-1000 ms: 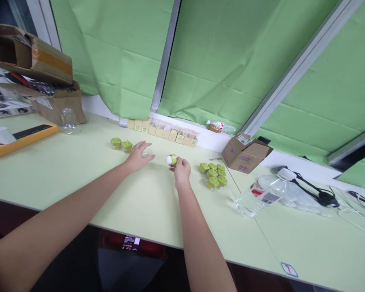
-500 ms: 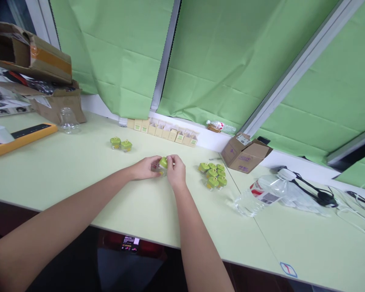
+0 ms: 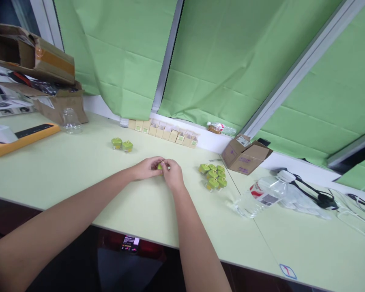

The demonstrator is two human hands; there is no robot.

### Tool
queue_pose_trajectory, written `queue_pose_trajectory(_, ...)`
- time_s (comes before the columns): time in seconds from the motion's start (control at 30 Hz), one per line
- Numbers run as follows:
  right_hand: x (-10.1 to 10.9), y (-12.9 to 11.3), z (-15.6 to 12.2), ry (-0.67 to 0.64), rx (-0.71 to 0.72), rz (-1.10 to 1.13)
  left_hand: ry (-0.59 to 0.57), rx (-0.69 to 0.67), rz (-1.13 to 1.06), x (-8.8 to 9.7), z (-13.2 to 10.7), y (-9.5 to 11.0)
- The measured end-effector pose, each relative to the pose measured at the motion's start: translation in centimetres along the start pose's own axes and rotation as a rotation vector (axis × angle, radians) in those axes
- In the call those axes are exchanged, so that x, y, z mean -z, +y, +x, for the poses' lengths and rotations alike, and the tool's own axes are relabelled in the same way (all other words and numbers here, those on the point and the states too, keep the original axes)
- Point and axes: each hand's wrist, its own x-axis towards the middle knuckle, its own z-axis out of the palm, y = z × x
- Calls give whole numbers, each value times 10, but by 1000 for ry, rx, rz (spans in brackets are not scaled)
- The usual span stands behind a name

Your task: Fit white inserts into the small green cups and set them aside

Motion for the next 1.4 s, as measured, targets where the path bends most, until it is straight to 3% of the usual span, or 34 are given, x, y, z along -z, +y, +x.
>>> queue_pose_trajectory(0.1,3,2,1,33,-83,47,-9,-6,25,1,1,0)
queue_pose_trajectory(0.17,6,4,2,121,-132,42,17,1,93,7,1,-1)
queue_pose_trajectory(0.27,11,6,4,225,-188,19,127,16,276,26,2,-2)
queue_pose_trajectory(0.37,13,9,4,214,-222,3,231,67,552,51,2,-1)
queue_pose_trajectory(0.5,14,10,3,210,-218,-53,277,289,822,82,0,6)
queue_pose_trajectory(0.63,17,12,3,244,-263,-72,273,508,890,105,-4,14)
queue_pose_trajectory(0.87,16,18,4,244,-293,-74,336,747,994,123,-7,16)
queue_pose_trajectory(1.1,19,17,5,256,-301,-143,408,731,1035,118,-11,14)
queue_pose_trajectory(1.2,30,19,7,412,-298,-281,466,701,1033,114,-11,17)
queue_pose_trajectory(1.27,40,26,8,577,-363,-364,541,597,1045,106,-8,21)
queue_pose_trajectory(1.33,49,38,8,673,-491,-394,586,409,1032,90,-4,22)
queue_pose_trajectory(1.4,55,50,9,658,-582,-387,498,213,958,67,0,19)
